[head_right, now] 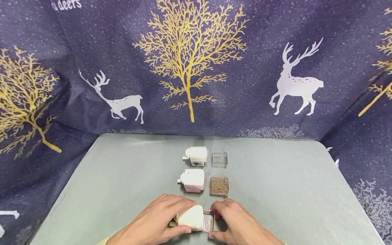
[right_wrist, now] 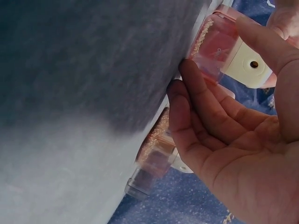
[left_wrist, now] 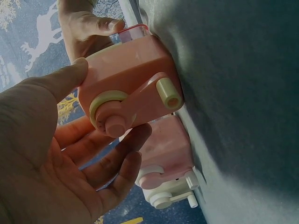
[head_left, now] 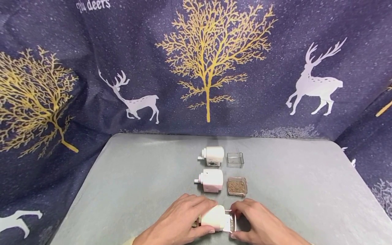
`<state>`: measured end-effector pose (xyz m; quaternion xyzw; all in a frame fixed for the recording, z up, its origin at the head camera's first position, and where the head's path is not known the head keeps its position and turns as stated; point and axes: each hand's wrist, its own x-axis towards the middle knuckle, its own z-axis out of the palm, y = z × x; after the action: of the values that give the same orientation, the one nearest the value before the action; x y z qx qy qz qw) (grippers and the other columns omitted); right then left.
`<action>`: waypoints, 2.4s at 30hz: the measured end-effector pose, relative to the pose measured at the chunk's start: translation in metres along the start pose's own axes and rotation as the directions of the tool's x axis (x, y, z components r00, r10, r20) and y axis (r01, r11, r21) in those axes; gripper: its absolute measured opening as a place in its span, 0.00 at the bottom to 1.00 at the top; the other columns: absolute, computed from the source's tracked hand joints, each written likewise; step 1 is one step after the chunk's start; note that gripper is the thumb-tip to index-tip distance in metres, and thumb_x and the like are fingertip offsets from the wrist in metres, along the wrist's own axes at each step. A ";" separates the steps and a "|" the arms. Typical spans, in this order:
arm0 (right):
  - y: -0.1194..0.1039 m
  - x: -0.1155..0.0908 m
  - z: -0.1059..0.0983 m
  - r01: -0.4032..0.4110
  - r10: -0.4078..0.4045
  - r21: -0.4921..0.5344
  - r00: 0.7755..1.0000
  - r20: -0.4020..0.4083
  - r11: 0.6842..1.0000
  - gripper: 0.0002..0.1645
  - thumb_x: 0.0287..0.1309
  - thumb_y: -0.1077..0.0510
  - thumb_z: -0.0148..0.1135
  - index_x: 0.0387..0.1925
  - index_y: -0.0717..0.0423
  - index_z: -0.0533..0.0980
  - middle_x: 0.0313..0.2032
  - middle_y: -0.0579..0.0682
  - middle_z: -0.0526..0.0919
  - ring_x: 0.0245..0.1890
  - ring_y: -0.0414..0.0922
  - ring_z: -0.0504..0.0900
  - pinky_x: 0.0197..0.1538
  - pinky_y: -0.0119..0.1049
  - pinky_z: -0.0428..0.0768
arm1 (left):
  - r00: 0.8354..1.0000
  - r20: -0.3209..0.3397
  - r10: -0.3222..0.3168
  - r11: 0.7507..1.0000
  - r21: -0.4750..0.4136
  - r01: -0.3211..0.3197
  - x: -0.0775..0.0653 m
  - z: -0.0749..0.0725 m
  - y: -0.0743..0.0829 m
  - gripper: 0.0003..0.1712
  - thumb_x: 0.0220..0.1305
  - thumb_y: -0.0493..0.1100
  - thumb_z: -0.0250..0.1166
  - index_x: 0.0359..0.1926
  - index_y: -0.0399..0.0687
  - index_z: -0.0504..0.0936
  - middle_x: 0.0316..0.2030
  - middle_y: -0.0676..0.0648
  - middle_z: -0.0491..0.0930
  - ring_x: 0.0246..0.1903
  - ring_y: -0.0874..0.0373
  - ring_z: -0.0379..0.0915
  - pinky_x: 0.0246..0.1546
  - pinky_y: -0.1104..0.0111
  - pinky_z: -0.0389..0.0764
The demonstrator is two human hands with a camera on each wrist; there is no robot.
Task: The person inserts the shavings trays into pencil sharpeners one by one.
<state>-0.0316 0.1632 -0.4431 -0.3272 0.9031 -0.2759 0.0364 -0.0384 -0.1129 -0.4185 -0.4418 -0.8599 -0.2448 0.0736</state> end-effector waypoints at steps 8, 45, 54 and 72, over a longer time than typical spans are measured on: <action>-0.003 0.003 0.000 -0.011 0.011 0.004 1.000 0.014 1.000 0.29 0.44 0.35 0.72 0.45 0.45 0.78 0.37 0.33 0.76 0.34 0.32 0.74 0.37 0.32 0.79 | 1.000 -0.006 -0.005 1.000 0.002 0.005 0.001 0.001 0.000 0.28 0.63 0.64 0.61 0.60 0.60 0.74 0.49 0.66 0.75 0.44 0.72 0.69 0.47 0.68 0.74; -0.007 0.011 0.006 0.040 -0.040 -0.016 0.999 -0.009 0.999 0.27 0.44 0.38 0.74 0.45 0.42 0.77 0.36 0.33 0.76 0.34 0.32 0.74 0.37 0.31 0.79 | 1.000 0.002 -0.024 1.000 0.011 0.024 -0.001 0.003 -0.001 0.29 0.62 0.65 0.62 0.60 0.60 0.75 0.50 0.66 0.75 0.45 0.71 0.70 0.48 0.67 0.74; -0.008 0.014 0.006 0.044 -0.044 0.007 0.999 0.007 0.999 0.25 0.45 0.38 0.73 0.44 0.40 0.77 0.34 0.32 0.74 0.32 0.32 0.74 0.34 0.28 0.78 | 1.000 0.003 -0.018 1.000 0.006 0.018 -0.002 0.003 -0.002 0.29 0.62 0.65 0.61 0.60 0.60 0.75 0.51 0.66 0.75 0.46 0.72 0.69 0.49 0.67 0.74; -0.010 0.020 0.007 0.099 -0.099 0.049 0.995 -0.006 0.994 0.24 0.45 0.42 0.75 0.45 0.36 0.75 0.34 0.30 0.73 0.32 0.32 0.73 0.33 0.27 0.75 | 1.000 0.006 -0.019 1.000 0.006 0.019 -0.002 0.004 -0.003 0.29 0.61 0.64 0.63 0.59 0.61 0.75 0.50 0.66 0.75 0.46 0.72 0.69 0.47 0.67 0.74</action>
<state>-0.0396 0.1412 -0.4420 -0.3702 0.8787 -0.3000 0.0291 -0.0393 -0.1143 -0.4236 -0.4342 -0.8650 -0.2415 0.0702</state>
